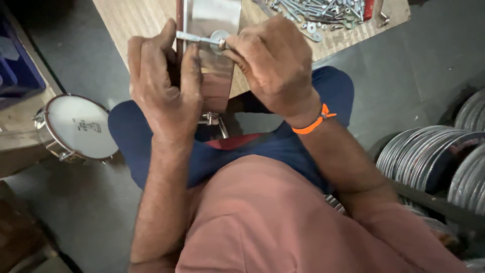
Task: The person fits various lugs and tension rods into the metal rim of a drum, using pliers and wrenches to tighten them.
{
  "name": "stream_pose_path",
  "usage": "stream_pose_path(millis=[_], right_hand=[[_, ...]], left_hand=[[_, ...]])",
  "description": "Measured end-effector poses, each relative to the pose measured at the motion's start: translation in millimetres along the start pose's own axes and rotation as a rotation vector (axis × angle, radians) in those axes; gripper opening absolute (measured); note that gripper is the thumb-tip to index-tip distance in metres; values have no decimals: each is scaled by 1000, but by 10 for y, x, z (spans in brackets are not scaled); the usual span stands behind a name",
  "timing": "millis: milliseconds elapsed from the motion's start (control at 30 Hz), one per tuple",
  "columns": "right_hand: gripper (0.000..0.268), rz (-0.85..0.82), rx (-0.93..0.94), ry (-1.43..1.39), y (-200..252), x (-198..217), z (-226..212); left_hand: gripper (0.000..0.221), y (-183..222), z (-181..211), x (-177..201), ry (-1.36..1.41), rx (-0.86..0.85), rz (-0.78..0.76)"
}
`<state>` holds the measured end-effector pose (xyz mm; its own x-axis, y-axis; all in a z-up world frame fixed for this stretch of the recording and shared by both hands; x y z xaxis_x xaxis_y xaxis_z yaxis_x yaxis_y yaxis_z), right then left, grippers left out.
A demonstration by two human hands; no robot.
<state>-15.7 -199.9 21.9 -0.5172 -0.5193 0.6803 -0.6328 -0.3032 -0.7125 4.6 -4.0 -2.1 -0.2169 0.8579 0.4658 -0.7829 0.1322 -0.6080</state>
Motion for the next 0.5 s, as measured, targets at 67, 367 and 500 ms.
stream_pose_path(millis=[67,367,500], right_hand=[[26,-10,20,25,-1,-16,-1],[21,-121,-156,2,117,-90,-205],[23,-71,13,-15,144,-102,-444]], left_hand=[[30,1,-6,3,6,-5,6],[32,154,-140,36,34,25,-35],[28,487,-284,322,-151,23,-30]])
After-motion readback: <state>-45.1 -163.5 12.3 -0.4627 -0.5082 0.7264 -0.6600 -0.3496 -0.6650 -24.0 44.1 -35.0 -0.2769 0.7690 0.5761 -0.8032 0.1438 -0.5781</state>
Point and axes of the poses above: each hand's wrist, its own y-axis away from the middle knuckle, its own x-axis out of the back of the hand, z = x × y, the point moved 1 cm from there along -y, towards the middle knuckle, and after that the axes turned 1 degree about y, right-handed, at the moved point
